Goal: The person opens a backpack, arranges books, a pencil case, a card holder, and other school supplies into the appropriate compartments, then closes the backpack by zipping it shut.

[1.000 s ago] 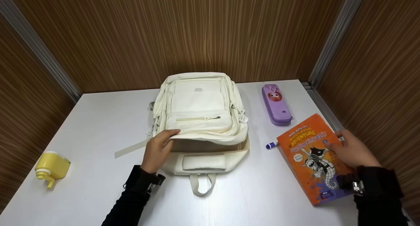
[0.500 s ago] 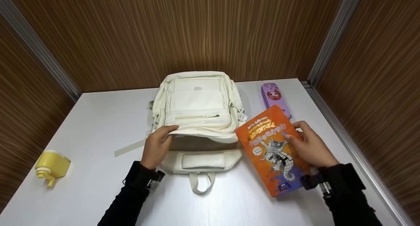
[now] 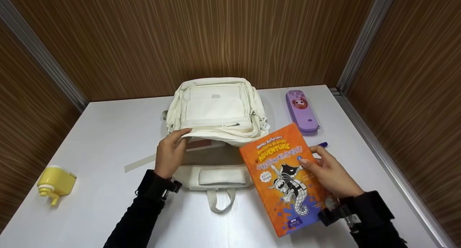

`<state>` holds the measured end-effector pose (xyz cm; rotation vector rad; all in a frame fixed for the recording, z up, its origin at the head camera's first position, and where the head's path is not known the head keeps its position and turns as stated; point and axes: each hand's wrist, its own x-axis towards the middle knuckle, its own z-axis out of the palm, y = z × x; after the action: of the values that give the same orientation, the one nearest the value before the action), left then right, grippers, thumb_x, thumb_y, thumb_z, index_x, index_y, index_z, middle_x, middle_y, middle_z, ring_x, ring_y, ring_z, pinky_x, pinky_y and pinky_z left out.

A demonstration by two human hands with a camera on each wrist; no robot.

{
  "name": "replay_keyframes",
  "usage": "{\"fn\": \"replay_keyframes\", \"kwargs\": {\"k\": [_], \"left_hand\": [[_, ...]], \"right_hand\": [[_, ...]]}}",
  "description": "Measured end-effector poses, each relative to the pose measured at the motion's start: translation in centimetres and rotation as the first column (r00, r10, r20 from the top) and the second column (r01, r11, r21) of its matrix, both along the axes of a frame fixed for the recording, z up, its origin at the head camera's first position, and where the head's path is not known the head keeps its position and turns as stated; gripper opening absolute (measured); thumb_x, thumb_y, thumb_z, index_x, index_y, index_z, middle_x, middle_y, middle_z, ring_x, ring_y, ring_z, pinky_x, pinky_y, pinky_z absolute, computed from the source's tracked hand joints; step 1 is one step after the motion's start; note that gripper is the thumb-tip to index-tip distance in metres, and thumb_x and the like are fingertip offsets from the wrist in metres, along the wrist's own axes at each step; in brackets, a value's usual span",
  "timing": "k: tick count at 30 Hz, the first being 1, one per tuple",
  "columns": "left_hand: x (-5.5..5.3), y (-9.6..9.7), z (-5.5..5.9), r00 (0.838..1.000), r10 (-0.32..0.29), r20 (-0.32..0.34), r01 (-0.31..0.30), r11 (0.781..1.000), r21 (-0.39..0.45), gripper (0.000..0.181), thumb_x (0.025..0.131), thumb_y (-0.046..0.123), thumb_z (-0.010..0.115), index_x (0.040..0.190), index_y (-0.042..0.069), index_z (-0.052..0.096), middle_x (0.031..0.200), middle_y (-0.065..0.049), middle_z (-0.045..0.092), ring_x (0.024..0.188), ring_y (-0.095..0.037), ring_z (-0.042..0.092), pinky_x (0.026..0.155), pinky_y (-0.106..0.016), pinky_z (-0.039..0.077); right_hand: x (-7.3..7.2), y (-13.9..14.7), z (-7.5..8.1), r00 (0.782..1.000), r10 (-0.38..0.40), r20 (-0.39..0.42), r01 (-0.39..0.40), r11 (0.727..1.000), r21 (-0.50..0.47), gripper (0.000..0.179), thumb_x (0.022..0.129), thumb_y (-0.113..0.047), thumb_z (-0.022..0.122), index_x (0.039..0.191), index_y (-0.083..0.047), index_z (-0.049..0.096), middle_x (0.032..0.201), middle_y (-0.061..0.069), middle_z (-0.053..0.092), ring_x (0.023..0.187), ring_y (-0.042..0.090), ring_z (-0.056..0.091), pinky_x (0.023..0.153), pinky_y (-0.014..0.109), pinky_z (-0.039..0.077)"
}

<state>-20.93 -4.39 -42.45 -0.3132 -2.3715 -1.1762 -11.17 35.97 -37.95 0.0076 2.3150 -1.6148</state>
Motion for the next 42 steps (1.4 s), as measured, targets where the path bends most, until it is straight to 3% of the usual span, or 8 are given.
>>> {"fn": "replay_keyframes", "kwargs": {"k": [7, 11, 17, 20, 27, 34, 39, 42], "left_hand": [[-0.7, 0.0, 0.9, 0.999, 0.040, -0.026, -0.040, 0.999, 0.023, 0.029, 0.090, 0.005, 0.060, 0.115, 0.014, 0.072, 0.110, -0.001, 0.073, 0.086, -0.016, 0.069, 0.064, -0.035, 0.052], [-0.9, 0.0, 1.3, 0.999, 0.043, -0.023, -0.042, 0.998, 0.038, 0.029, 0.091, 0.006, 0.059, 0.117, 0.014, 0.072, 0.108, -0.001, 0.073, 0.082, -0.016, 0.067, 0.063, -0.034, 0.051], [-0.9, 0.0, 1.5, 0.999, 0.033, -0.019, -0.033, 0.998, 0.045, 0.030, 0.092, 0.007, 0.059, 0.119, 0.014, 0.071, 0.107, -0.002, 0.073, 0.074, -0.015, 0.062, 0.059, -0.031, 0.047], [-0.8, -0.1, 1.5, 0.999, 0.024, -0.037, -0.023, 0.999, 0.043, 0.031, 0.093, 0.005, 0.057, 0.119, 0.013, 0.071, 0.108, -0.003, 0.073, 0.070, -0.014, 0.059, 0.056, -0.027, 0.043], [-0.7, -0.1, 1.6, 0.998, -0.001, -0.066, 0.005, 0.998, 0.056, 0.030, 0.093, 0.004, 0.057, 0.118, 0.012, 0.071, 0.109, -0.002, 0.073, 0.084, -0.015, 0.066, 0.066, -0.031, 0.050], [-0.5, 0.0, 1.8, 0.999, -0.017, -0.044, 0.019, 0.998, 0.057, 0.030, 0.093, 0.004, 0.059, 0.119, 0.013, 0.070, 0.112, -0.002, 0.072, 0.098, -0.016, 0.069, 0.074, -0.033, 0.055], [-0.5, 0.0, 1.7, 0.999, -0.024, -0.040, 0.026, 0.998, 0.049, 0.030, 0.093, 0.006, 0.060, 0.120, 0.013, 0.070, 0.112, -0.001, 0.072, 0.100, -0.015, 0.069, 0.077, -0.032, 0.056], [-0.5, 0.0, 1.5, 0.999, -0.026, -0.030, 0.027, 0.999, 0.047, 0.030, 0.093, 0.007, 0.060, 0.120, 0.014, 0.070, 0.112, -0.001, 0.073, 0.096, -0.014, 0.069, 0.074, -0.029, 0.054]], "right_hand": [[-0.8, -3.6, -1.7, 0.977, 0.202, 0.061, -0.194, 0.974, -0.117, 0.017, 0.103, -0.027, 0.047, 0.118, -0.019, 0.043, 0.105, 0.005, 0.071, 0.087, 0.023, 0.072, 0.072, 0.043, 0.060], [-2.0, -6.1, -3.1, 0.961, 0.257, 0.099, -0.238, 0.955, -0.175, 0.020, 0.102, -0.025, 0.050, 0.116, -0.013, 0.043, 0.106, 0.005, 0.071, 0.089, 0.020, 0.072, 0.073, 0.038, 0.060], [-4.2, -8.9, -4.9, 0.966, 0.198, 0.165, -0.151, 0.953, -0.264, 0.022, 0.100, -0.024, 0.054, 0.115, -0.011, 0.044, 0.099, 0.005, 0.071, 0.084, 0.018, 0.071, 0.073, 0.036, 0.060], [-5.4, -10.1, -5.3, 0.965, 0.140, 0.219, -0.066, 0.947, -0.315, 0.032, 0.100, -0.023, 0.053, 0.124, -0.006, 0.040, 0.101, 0.005, 0.069, 0.086, 0.018, 0.071, 0.077, 0.036, 0.060], [-8.1, -13.0, -5.4, 0.969, 0.073, 0.236, 0.026, 0.919, -0.393, 0.065, 0.103, -0.020, 0.045, 0.152, 0.003, 0.008, 0.116, 0.010, 0.060, 0.097, 0.018, 0.066, 0.088, 0.036, 0.056], [-10.3, -14.6, -6.2, 0.970, -0.009, 0.241, 0.121, 0.884, -0.452, 0.061, 0.101, -0.013, 0.049, 0.152, -0.001, 0.018, 0.103, 0.006, 0.060, 0.086, 0.018, 0.067, 0.080, 0.033, 0.059], [-11.7, -15.0, -7.2, 0.985, 0.022, 0.172, 0.077, 0.832, -0.549, 0.031, 0.100, -0.005, 0.047, 0.130, -0.002, 0.040, 0.101, 0.004, 0.062, 0.087, 0.018, 0.068, 0.082, 0.034, 0.059], [-12.6, -15.1, -7.7, 0.988, 0.022, 0.151, 0.068, 0.823, -0.564, 0.019, 0.098, -0.001, 0.047, 0.116, -0.005, 0.050, 0.099, 0.001, 0.065, 0.089, 0.017, 0.068, 0.084, 0.032, 0.058]]}}
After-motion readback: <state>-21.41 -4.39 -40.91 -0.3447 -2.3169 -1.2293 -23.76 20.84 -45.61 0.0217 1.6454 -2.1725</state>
